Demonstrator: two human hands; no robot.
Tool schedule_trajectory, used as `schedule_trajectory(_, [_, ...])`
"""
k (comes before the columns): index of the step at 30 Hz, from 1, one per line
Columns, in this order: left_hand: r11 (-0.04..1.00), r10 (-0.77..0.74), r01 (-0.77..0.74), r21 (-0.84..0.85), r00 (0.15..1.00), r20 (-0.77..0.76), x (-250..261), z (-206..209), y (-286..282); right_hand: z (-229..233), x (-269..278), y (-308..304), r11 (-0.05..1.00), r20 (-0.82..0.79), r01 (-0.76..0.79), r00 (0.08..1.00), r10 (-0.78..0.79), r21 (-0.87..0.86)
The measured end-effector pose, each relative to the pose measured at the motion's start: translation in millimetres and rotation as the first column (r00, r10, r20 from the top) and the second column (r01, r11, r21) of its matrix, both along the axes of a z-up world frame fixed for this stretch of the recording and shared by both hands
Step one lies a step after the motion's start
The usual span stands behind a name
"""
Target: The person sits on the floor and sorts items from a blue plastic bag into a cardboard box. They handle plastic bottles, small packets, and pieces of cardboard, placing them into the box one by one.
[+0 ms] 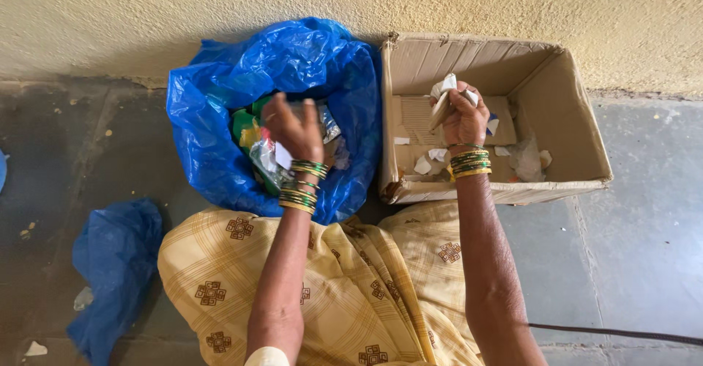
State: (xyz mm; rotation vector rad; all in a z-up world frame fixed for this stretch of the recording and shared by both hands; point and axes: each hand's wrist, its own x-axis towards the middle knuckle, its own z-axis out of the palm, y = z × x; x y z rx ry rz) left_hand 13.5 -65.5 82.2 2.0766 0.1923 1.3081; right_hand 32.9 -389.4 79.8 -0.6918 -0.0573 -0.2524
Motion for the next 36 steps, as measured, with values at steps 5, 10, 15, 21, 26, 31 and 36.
schedule_trajectory(5, [0.76,-0.647,0.582,-0.289,0.719,-0.254,-17,18,-102,1,-1,0,1.0,-0.03,-0.011,0.999,0.011,-0.005])
schedule_trajectory(10, [0.753,-0.629,0.656,-0.048,0.697,-0.345,-20,22,-172,1,-5,1,1.0,-0.005,-0.023,1.0,0.023,-0.021])
schedule_trajectory(15, [0.785,-0.599,0.615,-0.075,0.721,-0.35,-16,6,-185,-4,-3,-4,0.997,0.017,-0.062,0.998,0.061,0.041])
schedule_trajectory(21, [0.622,-0.778,0.674,-0.4,0.592,-0.211,-25,-2,-140,-5,-1,-11,0.989,-0.042,-0.03,0.998,0.037,0.143])
schedule_trajectory(26, [0.33,-0.683,0.41,-0.85,0.725,0.084,-24,3,-40,2,-7,-9,0.995,-0.06,-0.034,0.997,0.04,0.092])
schedule_trajectory(31, [0.301,-0.498,0.373,-0.878,0.846,0.189,-17,-9,25,4,-8,-5,1.0,-0.068,-0.008,0.998,0.007,-0.015])
schedule_trajectory(36, [0.306,-0.469,0.314,-0.899,0.871,0.144,-13,-41,37,2,-8,-3,0.999,-0.073,0.0,0.997,-0.004,-0.046])
